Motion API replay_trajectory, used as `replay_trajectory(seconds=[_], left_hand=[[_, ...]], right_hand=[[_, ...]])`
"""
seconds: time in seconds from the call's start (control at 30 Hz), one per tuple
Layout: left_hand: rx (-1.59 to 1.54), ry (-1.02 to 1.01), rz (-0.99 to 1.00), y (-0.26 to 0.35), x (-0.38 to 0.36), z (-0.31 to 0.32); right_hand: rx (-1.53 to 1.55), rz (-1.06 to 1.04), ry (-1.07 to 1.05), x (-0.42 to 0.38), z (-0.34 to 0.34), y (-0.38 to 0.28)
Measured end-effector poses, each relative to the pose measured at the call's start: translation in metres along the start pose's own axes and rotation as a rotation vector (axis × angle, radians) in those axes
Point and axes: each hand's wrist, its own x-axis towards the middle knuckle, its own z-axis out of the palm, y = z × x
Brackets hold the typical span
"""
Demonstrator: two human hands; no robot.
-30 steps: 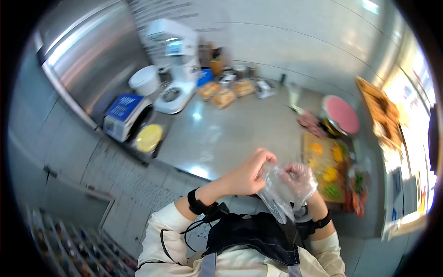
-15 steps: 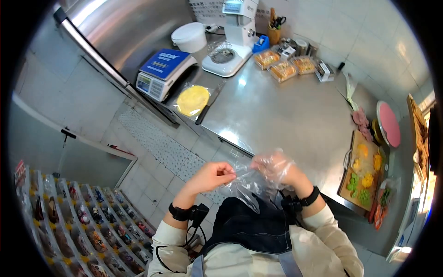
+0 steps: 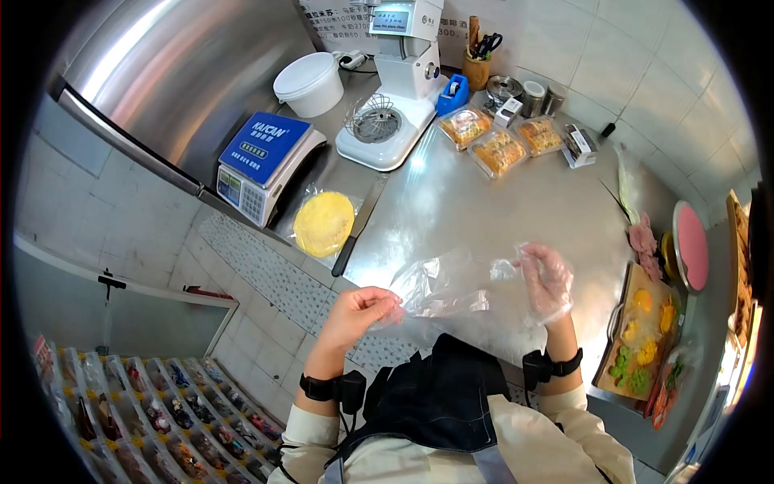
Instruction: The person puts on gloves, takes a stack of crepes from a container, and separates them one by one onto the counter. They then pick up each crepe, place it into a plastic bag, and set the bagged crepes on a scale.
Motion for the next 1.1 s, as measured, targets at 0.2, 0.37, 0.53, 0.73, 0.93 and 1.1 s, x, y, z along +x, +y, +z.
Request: replay_trajectory(seconds=[0.2,0.37,0.53,0.73,0.93,1.1], left_hand=[[-0.037,-0.023,-0.007,-0.010,0.043,-0.016],[0.071,-0.077,-0.034,0.004,0.065,-0.023],[0.235,-0.098,0.044,0.013,0.090,-0.041],[0.128,-0.164,0.101,0.030,0.108,-0.086],[0.535,-0.074,0.271,0.042,0.115,-0.147],[0.381,0.312,0.451,0.026,0.154,-0.152]], right_hand=[[-0.014,-0.180,-0.231,0.014,0.021,0.018],[0.057,-0.197,-0.371,0.023,0.068,0.001],[0.215,0.141,-0.699,0.026,0.141,-0.017],[0.499,0.428,-0.674,0.038,0.217,-0.031],[-0.430,0.063,-0.202,0.069,0.222,-0.044],[-0.707,-0.174,-0.025,0.070,0.225,-0.059]])
